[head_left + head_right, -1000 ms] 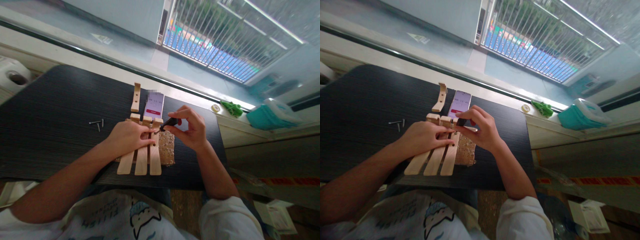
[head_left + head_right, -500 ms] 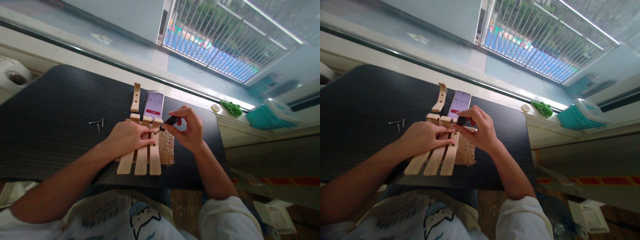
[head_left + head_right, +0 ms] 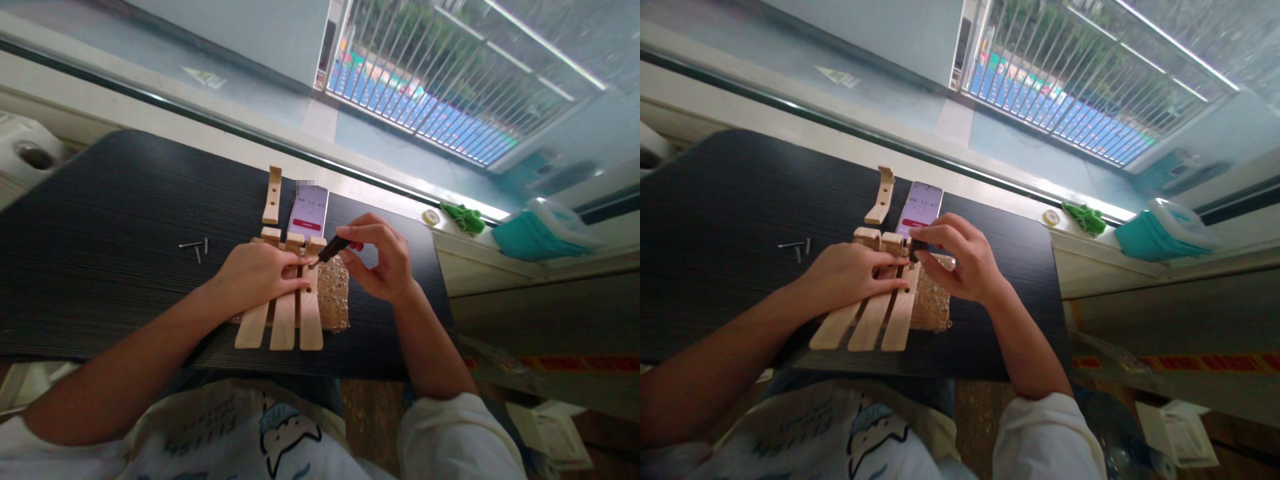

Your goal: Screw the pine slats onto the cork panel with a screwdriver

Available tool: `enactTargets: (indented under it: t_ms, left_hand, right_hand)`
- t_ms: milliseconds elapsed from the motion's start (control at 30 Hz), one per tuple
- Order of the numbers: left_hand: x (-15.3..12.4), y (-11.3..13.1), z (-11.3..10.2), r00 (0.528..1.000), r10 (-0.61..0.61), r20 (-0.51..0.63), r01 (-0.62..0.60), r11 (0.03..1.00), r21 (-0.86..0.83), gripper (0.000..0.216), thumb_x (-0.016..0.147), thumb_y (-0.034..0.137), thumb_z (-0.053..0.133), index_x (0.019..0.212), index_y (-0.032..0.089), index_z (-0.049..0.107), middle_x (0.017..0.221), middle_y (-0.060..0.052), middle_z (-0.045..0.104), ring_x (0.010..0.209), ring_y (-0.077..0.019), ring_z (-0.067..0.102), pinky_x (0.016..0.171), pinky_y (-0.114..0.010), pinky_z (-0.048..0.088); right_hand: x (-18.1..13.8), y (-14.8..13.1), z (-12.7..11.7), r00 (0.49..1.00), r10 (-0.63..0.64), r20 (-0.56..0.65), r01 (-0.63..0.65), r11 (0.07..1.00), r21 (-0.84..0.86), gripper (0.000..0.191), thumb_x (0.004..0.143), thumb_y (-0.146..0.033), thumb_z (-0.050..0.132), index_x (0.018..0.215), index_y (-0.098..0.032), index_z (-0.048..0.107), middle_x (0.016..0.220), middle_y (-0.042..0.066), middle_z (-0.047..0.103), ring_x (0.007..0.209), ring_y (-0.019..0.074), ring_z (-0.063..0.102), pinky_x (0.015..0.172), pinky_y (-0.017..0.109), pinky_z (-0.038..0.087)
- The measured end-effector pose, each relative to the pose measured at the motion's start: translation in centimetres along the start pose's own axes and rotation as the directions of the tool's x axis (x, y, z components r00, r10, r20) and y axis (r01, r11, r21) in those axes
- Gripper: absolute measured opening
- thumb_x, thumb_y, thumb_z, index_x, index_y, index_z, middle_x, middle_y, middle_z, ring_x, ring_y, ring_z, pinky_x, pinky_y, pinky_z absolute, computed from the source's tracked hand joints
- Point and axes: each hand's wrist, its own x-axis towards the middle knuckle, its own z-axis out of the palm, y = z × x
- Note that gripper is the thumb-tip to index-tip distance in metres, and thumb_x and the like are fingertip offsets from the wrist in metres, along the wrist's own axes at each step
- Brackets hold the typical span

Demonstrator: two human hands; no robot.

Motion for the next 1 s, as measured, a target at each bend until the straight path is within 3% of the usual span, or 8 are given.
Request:
enactTargets:
  t_ms: [267,467,700,1000]
  left_hand:
    - [0.02,0.04,-0.02,1.000,-0.007,0.009,0.007,1.000,-0.006,0.049,0.084,0.067,0.050,0.119,0.037,0.066,0.100,-0.004,0.076,0.092,-0.0292,0.071,0.069,-0.034,0.049]
    - [-0.01,0.04,-0.13,1.000,-0.012,0.011,0.012,1.000,0.011,0.049,0.084,0.067,0.050,0.118,0.036,0.068,0.097,-0.004,0.077,0.088,-0.0287,0.071,0.067,-0.033,0.048]
    - [-0.06,0.14,-0.28,1.000,-0.010,0.020,0.010,1.000,0.008,0.048,0.085,0.065,0.050,0.119,0.036,0.067,0.098,-0.005,0.076,0.089,-0.0282,0.071,0.068,-0.032,0.048]
    - [0.02,0.19,-0.21,1.000,-0.013,0.009,0.013,1.000,-0.001,0.049,0.084,0.066,0.050,0.119,0.036,0.067,0.097,-0.006,0.076,0.088,-0.0289,0.071,0.068,-0.033,0.048]
  right_hand:
    - [-0.32,-0.03,-0.57,0.987,0.107,0.119,-0.129,0.973,0.189,0.031,0.086,-0.007,0.054,0.112,-0.023,0.052,0.116,0.007,0.066,0.092,0.0126,0.065,0.065,0.026,0.051]
    - [-0.70,-0.26,-0.44,0.966,0.205,0.156,-0.231,0.958,0.170,0.030,0.089,-0.012,0.053,0.116,-0.024,0.050,0.104,0.003,0.070,0.084,0.0113,0.066,0.065,0.027,0.051]
    - [0.04,-0.44,-1.00,0.976,0.143,0.163,-0.159,0.984,0.086,0.027,0.089,-0.014,0.057,0.115,-0.023,0.058,0.102,0.001,0.073,0.077,0.0079,0.064,0.066,0.023,0.053]
    - [-0.10,-0.42,-0.94,0.972,0.204,0.113,-0.213,0.974,0.075,0.024,0.087,-0.020,0.063,0.111,-0.021,0.063,0.094,0.001,0.074,0.066,0.0072,0.059,0.061,0.023,0.052]
